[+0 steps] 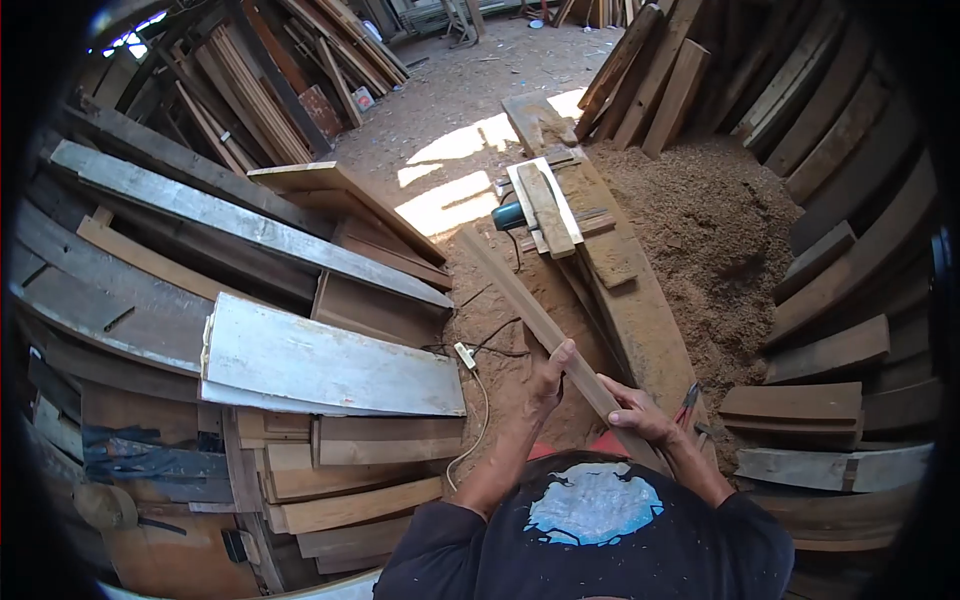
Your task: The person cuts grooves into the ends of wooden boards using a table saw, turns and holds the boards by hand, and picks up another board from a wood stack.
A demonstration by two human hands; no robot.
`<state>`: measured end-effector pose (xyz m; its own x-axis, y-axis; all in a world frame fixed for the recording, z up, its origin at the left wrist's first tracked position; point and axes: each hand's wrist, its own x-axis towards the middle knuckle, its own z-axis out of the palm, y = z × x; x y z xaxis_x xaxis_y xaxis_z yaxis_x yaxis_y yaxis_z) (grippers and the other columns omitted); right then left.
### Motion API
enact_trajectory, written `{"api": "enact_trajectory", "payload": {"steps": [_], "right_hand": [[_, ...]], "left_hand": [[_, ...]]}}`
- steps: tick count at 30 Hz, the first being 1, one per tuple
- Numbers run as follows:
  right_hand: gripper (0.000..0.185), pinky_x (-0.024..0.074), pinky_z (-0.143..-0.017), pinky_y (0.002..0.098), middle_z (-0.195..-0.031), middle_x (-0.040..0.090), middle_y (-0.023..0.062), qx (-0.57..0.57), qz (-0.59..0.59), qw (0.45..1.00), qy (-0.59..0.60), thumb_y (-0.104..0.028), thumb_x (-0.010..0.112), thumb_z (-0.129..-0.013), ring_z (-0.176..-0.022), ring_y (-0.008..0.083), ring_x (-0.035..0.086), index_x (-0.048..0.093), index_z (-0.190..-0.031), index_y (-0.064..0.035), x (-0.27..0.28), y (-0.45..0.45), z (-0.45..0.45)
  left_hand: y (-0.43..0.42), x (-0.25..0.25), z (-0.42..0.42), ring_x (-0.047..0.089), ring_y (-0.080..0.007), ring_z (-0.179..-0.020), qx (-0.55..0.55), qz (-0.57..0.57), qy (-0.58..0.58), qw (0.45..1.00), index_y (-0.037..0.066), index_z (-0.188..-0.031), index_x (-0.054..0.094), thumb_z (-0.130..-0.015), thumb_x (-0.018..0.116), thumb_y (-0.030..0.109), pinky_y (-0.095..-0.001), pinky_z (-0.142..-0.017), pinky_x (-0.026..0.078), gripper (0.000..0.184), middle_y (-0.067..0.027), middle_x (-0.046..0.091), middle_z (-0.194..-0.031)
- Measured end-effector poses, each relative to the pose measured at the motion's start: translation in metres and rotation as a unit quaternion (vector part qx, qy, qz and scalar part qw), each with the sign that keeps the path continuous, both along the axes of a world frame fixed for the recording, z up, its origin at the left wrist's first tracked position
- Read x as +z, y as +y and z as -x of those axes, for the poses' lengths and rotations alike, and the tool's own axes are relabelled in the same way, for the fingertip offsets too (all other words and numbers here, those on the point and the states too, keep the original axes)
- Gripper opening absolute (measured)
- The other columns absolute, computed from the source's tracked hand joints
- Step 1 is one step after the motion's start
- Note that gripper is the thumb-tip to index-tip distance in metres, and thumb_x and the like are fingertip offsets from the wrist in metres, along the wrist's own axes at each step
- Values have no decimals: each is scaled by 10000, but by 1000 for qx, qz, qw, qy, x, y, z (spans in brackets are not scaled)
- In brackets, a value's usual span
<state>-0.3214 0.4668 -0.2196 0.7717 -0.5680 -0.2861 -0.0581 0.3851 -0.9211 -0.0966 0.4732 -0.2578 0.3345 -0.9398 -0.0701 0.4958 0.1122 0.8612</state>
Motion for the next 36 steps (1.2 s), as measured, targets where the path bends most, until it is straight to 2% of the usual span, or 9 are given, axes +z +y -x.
{"api": "enact_trajectory", "payload": {"steps": [3,6,11,14,17,20,26,32,36], "right_hand": [[1105,233,-1221,367,-1619,340,224,-46,-3,999,14,-449,755,-763,-1495,298,332,229,-1607,33,-13,-1,40],[1121,234,-1219,372,-1619,327,243,-72,41,996,45,-459,748,-764,-1496,306,328,205,-1613,32,-18,-7,61],[1079,251,-1209,357,-1610,353,194,-128,-60,990,27,-444,738,-791,-1485,276,345,220,-1613,26,-29,-41,64],[1039,267,-1201,351,-1598,377,170,-150,-98,983,27,-434,734,-811,-1467,258,371,248,-1610,17,-41,-69,55],[1006,277,-1196,352,-1589,395,162,-160,-120,979,35,-411,736,-824,-1454,248,387,268,-1607,11,-60,-92,49],[998,276,-1199,355,-1589,394,166,-152,-149,977,16,-390,744,-825,-1457,248,383,270,-1603,19,-63,-116,30],[1044,275,-1204,358,-1600,376,189,-151,-172,973,23,-391,769,-796,-1474,249,362,261,-1594,49,-73,-135,18],[1078,266,-1207,352,-1609,361,208,-142,-155,977,35,-403,781,-780,-1482,250,353,245,-1590,66,-82,-145,11],[1085,257,-1210,347,-1602,368,218,-144,-137,979,37,-409,780,-778,-1482,254,353,243,-1589,71,-88,-149,3]], "left_hand": [[-33,0,39,385,-291,-1354,-46,-49,14,998,84,-1557,71,-849,791,379,-454,-1122,378,1052,-162,343,-1440],[-65,-11,63,396,-295,-1344,-123,-77,75,987,64,-1540,83,-857,788,385,-457,-1124,380,1033,-164,361,-1423],[-126,-57,70,529,-222,-1100,-197,-129,20,972,7,-1461,150,-864,785,452,-400,-935,515,979,-152,446,-1250],[-164,-96,60,523,-218,-1102,-244,-155,27,957,-1,-1440,168,-848,799,484,-392,-934,509,992,-150,445,-1237],[-187,-113,51,522,-210,-1107,-218,-191,53,956,-1,-1431,183,-831,813,501,-383,-932,504,1004,-146,450,-1246],[-195,-91,45,516,-208,-1124,-138,-237,28,961,7,-1425,196,-821,819,500,-389,-947,491,998,-145,447,-1264],[-207,-108,25,505,-234,-1183,-163,-237,59,956,1,-1444,194,-820,819,495,-407,-1004,469,1012,-161,430,-1320],[-209,-110,20,517,-218,-1160,-138,-234,65,960,-29,-1447,221,-814,823,487,-398,-954,495,1014,-163,451,-1322],[-216,-115,8,550,-211,-1104,-156,-217,38,963,-55,-1398,321,-807,822,493,-388,-934,508,949,-158,509,-1245]]}}
